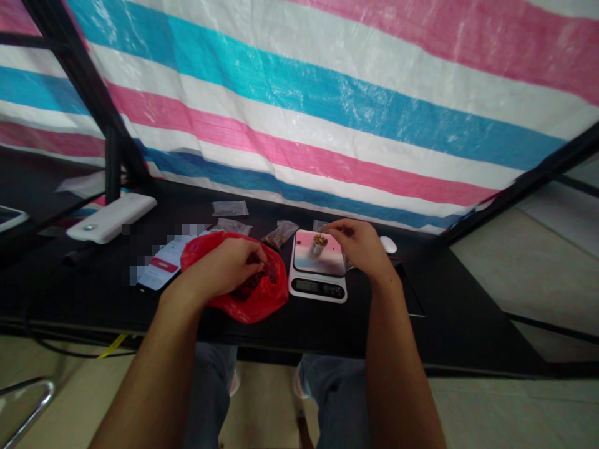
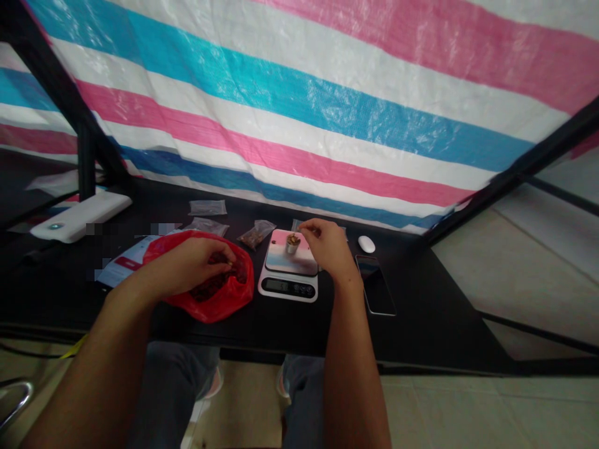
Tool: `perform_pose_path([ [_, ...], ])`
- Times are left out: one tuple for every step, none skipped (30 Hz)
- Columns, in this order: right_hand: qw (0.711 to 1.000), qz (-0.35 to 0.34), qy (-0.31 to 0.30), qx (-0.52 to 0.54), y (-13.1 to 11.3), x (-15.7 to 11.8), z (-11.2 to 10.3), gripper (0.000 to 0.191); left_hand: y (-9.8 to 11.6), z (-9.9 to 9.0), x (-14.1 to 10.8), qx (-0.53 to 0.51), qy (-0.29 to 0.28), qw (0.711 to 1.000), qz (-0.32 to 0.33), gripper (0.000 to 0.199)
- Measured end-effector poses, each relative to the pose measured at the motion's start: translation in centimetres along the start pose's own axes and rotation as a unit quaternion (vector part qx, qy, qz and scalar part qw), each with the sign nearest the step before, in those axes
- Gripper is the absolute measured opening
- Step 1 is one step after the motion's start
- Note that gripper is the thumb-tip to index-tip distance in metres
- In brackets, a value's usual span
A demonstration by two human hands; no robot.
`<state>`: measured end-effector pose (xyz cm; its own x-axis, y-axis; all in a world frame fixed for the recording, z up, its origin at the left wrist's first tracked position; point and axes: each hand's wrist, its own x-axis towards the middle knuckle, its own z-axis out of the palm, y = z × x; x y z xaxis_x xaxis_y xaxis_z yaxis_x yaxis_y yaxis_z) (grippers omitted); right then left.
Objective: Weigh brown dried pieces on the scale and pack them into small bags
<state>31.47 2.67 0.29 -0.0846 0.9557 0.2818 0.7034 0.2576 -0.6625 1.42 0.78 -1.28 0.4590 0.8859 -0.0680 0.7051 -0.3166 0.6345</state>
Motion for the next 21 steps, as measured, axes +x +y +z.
perform_pose_path([
  [1.000, 0.005, 0.014, -0.004, 0.5, 0.2, 0.1, 0.019, -0.1, 0.0, -0.1, 0.002, -0.008, 1.000, -0.004, 0.021],
  [1.000, 0.008, 0.022, -0.013, 1.0, 0.5, 0.2, 0.018, -0.2, 0.0, -0.2, 0.004, -0.017, 1.000, -0.009, 0.022],
  [0.999, 0.012, 0.020, -0.022, 1.4, 0.7, 0.4, 0.018, -0.2, 0.1, -0.3, 0.006, -0.026, 1.000, -0.015, 0.024],
  [0.999, 0.013, 0.008, -0.028, 1.9, 1.0, 0.6, 0.018, -0.2, 0.1, -0.3, 0.010, -0.033, 0.999, -0.019, 0.025],
  [0.999, 0.011, -0.008, -0.029, 2.3, 1.2, 0.9, 0.018, -0.1, 0.0, -0.4, 0.015, -0.036, 0.999, -0.021, 0.027],
  [0.999, 0.007, -0.027, -0.025, 2.6, 1.5, 1.2, 0.018, 0.0, 0.0, -0.5, 0.020, -0.035, 0.999, -0.019, 0.027],
  [0.999, 0.002, -0.045, -0.017, 2.9, 1.7, 1.5, 0.019, 0.1, -0.1, -0.5, 0.025, -0.031, 0.999, -0.012, 0.027],
  [0.998, -0.002, -0.061, -0.008, 3.2, 2.0, 1.7, 0.019, 0.3, -0.2, -0.5, 0.029, -0.023, 0.999, -0.003, 0.027],
  [0.997, -0.005, -0.073, 0.001, 3.4, 2.2, 2.0, 0.020, 0.5, -0.3, -0.6, 0.034, -0.013, 0.999, 0.005, 0.028],
  [0.996, -0.009, -0.083, 0.009, 3.6, 2.4, 2.2, 0.020, 0.7, -0.4, -0.5, 0.039, -0.002, 0.999, 0.012, 0.029],
  [0.996, -0.011, -0.091, 0.015, 3.7, 2.5, 2.4, 0.021, 1.0, -0.5, -0.5, 0.042, 0.010, 0.999, 0.017, 0.029],
  [0.995, -0.015, -0.096, 0.019, 3.9, 2.6, 2.5, 0.021, 1.4, -0.5, -0.4, 0.042, 0.023, 0.999, 0.020, 0.030],
  [0.995, -0.021, -0.099, 0.021, 4.0, 2.7, 2.6, 0.020, 1.7, -0.6, -0.2, 0.040, 0.040, 0.998, 0.022, 0.030],
  [0.994, -0.029, -0.101, 0.021, 4.1, 2.8, 2.6, 0.020, 2.1, -0.5, 0.1, 0.038, 0.058, 0.997, 0.025, 0.029],
  [0.994, -0.038, -0.103, 0.018, 4.2, 2.8, 2.6, 0.019, 2.5, -0.4, 0.5, 0.035, 0.078, 0.996, 0.033, 0.029],
  [0.993, -0.044, -0.105, 0.014, 4.2, 2.8, 2.6, 0.019, 2.9, -0.3, 0.9, 0.035, 0.098, 0.994, 0.045, 0.029],
  [0.993, -0.047, -0.105, 0.012, 4.2, 2.8, 2.5, 0.019, 3.2, 0.0, 1.5, 0.039, 0.117, 0.991, 0.057, 0.028],
  [0.994, -0.045, -0.102, 0.010, 4.2, 2.8, 2.5, 0.018, 3.4, 0.2, 2.1, 0.046, 0.131, 0.988, 0.066, 0.028],
  [0.994, -0.041, -0.097, 0.007, 4.2, 2.7, 2.4, 0.018, 3.6, 0.6, 2.7, 0.054, 0.138, 0.986, 0.071, 0.027],
  [0.995, -0.037, -0.093, 0.005, 4.2, 2.6, 2.3, 0.017, 3.8, 0.9, 3.3, 0.064, 0.139, 0.985, 0.074, 0.027],
  [0.995, -0.033, -0.090, 0.002, 4.2, 2.5, 2.2, 0.017, 4.0, 1.3, 4.0, 0.077, 0.138, 0.985, 0.072, 0.026],
])
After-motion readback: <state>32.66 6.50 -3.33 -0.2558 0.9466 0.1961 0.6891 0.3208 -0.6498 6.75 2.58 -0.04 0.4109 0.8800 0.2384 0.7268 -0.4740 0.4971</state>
